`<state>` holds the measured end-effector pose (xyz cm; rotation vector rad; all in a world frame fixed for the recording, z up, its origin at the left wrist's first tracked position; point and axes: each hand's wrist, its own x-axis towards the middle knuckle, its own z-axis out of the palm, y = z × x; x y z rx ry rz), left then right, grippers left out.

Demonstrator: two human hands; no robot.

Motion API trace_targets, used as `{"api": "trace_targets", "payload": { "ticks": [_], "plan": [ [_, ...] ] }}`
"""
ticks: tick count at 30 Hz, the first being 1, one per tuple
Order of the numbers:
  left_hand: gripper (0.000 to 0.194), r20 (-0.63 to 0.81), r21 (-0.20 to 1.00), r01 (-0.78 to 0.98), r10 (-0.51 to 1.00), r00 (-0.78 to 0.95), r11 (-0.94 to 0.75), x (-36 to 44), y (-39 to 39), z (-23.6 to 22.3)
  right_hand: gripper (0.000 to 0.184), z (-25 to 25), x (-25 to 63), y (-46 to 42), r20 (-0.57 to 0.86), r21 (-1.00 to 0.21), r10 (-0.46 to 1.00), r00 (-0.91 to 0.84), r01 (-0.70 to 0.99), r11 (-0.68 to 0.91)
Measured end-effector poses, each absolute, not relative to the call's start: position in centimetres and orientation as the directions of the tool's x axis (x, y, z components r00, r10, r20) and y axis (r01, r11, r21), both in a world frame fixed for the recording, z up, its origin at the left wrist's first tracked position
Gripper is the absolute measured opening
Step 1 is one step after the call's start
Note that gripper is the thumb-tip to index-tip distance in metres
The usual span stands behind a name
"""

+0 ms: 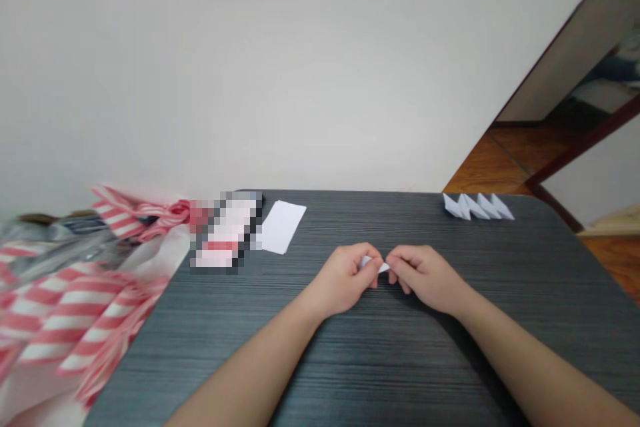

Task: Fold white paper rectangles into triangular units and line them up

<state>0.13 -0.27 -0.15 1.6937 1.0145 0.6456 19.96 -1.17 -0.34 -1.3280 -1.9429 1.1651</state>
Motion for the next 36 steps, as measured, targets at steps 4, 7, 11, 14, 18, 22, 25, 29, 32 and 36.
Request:
{"api": "trace_targets", "payload": {
  "ticks": [4,7,11,14,18,22,25,29,32,36],
  "plan": [
    [0.022,-0.036,0.929,0.333,0.856,0.516,-0.162,0.13,-0.24,-0.07,0.025,-0.34,19.90,-1.16,0.006,-0.833,0.908,-0.419,0.500,0.236],
    [0.022,-0.033,0.927,0.335,0.854,0.520,-0.168,0.13,-0.22,-0.10,0.023,-0.42,19.86,-1.13,0.109,-0.765,0.889,-0.444,0.534,0.360],
    [0.026,-0.041,0.931,0.329,0.851,0.524,-0.158,0.10,-0.22,-0.19,0.022,-0.52,19.90,-1.11,0.173,-0.710,0.853,-0.493,0.537,0.455],
    [0.026,-0.047,0.929,0.337,0.855,0.517,-0.153,0.08,-0.28,-0.21,0.023,-0.48,19.87,-1.15,0.182,-0.713,0.847,-0.499,0.527,0.463],
    [0.025,-0.028,0.929,0.332,0.865,0.501,-0.162,0.10,-0.37,-0.31,0.025,-0.27,19.77,-1.24,0.169,-0.744,0.857,-0.486,0.507,0.435],
    [0.025,-0.021,0.927,0.333,0.865,0.501,-0.170,0.13,-0.36,-0.49,0.022,-0.14,19.75,-1.24,0.152,-0.746,0.865,-0.478,0.519,0.417],
    [0.025,-0.029,0.928,0.334,0.862,0.506,-0.164,0.15,-0.29,-0.53,0.022,-0.16,19.72,-1.26,0.141,-0.745,0.869,-0.474,0.528,0.409],
    [0.025,-0.021,0.922,0.345,0.865,0.501,-0.176,0.14,-0.29,-0.53,0.025,-0.18,19.61,-1.30,0.103,-0.780,0.887,-0.450,0.517,0.353],
    [0.025,-0.016,0.923,0.341,0.867,0.498,-0.178,0.14,-0.35,-0.62,0.025,-0.16,19.58,-1.27,0.071,-0.800,0.891,-0.448,0.508,0.319],
    [0.024,-0.039,0.936,0.320,0.860,0.509,-0.147,0.16,-0.33,-0.72,0.024,-0.09,19.59,-1.23,0.092,-0.779,0.886,-0.454,0.522,0.348]
  ]
}}
